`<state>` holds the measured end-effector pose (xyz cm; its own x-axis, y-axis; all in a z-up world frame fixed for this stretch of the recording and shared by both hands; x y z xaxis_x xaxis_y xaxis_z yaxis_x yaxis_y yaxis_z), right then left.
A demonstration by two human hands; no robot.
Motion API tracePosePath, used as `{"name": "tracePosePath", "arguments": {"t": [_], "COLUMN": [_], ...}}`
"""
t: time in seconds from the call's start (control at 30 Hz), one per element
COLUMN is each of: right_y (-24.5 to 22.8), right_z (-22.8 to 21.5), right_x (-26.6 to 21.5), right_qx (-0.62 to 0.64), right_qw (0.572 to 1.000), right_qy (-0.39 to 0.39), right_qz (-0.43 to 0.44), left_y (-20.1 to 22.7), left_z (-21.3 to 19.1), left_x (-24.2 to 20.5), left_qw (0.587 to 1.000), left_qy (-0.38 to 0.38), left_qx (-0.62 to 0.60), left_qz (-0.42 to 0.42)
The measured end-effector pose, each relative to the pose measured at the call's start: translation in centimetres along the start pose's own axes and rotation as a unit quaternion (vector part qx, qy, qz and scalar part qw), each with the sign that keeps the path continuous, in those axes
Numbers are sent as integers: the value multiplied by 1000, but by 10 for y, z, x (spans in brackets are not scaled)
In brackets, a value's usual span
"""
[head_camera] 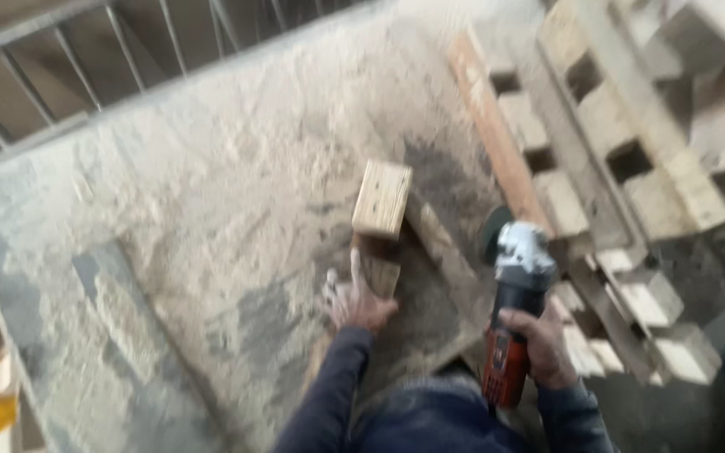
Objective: The person uses an angle grinder with a sanding disc to smooth the surfaces of small wooden blocks placed on a workbench. The person holds each block with one hand and moves the grinder across the top and side faces, then sets the block aside and repeats the process on additional blocks.
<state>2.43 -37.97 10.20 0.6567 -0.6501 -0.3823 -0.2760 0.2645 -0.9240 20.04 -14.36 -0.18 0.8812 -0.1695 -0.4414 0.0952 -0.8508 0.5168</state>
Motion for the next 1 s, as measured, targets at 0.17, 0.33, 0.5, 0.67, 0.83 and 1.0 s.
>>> {"name": "tracePosePath", "arguments": {"t": [0.17,0.33,0.5,0.67,0.83,1.0], "right_y": [5,11,18,36,91,148], "right_z": [-15,-55,-120,-172,-215,-249], "right_x": [-54,-102,-158,-201,-222,-232], "right_qx": [33,60,13,-49,-17,-7], "right_qw": [999,992,979,976,982,990], "right_qy": [34,97,199,211,189,135], "right_qz": [-22,-44,-49,-10,22,49], "left_y": [-3,27,34,10,14,36], "left_z": [-22,-27,-7,24,53,114], "left_x": [-14,-25,-20,-24,-53,-144], "left_qw": [983,904,748,608,708,826], "left_qy": [9,-68,-135,-97,-173,-215], "left_qx": [78,157,312,459,404,256], "left_qz": [168,391,570,641,553,454]}}
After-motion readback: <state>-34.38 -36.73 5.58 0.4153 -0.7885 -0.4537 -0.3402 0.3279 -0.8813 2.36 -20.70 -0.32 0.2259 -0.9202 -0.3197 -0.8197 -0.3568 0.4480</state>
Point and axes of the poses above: each hand's wrist, its own x-axis towards the middle knuckle, its own z-axis out of the palm, y = z × x, the point moved 7 cm from there along x, towards the middle knuckle, and after that the axes turned 6 degrees about y, right-handed, at the moved point
